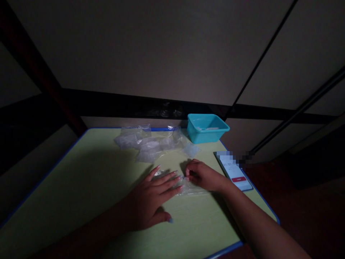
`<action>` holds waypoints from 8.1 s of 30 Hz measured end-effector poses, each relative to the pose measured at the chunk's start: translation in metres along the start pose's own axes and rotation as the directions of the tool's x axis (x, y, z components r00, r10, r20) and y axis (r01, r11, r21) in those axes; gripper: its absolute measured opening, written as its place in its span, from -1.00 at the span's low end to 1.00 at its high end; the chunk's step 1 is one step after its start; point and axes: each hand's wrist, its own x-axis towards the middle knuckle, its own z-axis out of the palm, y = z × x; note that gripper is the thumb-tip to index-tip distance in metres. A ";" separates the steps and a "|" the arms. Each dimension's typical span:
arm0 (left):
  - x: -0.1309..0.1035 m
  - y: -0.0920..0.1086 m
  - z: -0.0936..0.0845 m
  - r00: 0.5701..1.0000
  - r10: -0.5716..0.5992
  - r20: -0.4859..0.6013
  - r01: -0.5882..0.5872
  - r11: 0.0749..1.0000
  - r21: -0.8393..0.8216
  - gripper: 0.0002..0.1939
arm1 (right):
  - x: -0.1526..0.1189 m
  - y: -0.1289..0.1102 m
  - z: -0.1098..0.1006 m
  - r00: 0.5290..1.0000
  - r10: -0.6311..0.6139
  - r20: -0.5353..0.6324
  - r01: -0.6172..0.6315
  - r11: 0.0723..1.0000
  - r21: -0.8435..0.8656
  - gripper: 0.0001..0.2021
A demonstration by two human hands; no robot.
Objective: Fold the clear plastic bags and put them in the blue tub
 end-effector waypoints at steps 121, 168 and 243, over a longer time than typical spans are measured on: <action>-0.017 -0.009 0.012 1.000 -0.014 -0.019 0.016 0.993 0.114 -0.41 | -0.053 0.020 -0.015 0.897 0.394 -0.201 -0.441 0.821 -0.361 -0.86; -0.016 -0.006 0.014 0.999 -0.048 -0.022 0.050 0.995 0.083 -0.48 | -0.070 -0.041 0.026 0.775 0.617 -0.137 -0.608 0.669 -0.427 -0.33; -0.012 0.038 0.030 0.827 -0.538 -0.167 0.561 0.809 0.174 -0.19 | -0.004 -0.067 0.058 0.906 0.417 -0.076 -0.407 0.805 -0.431 -0.41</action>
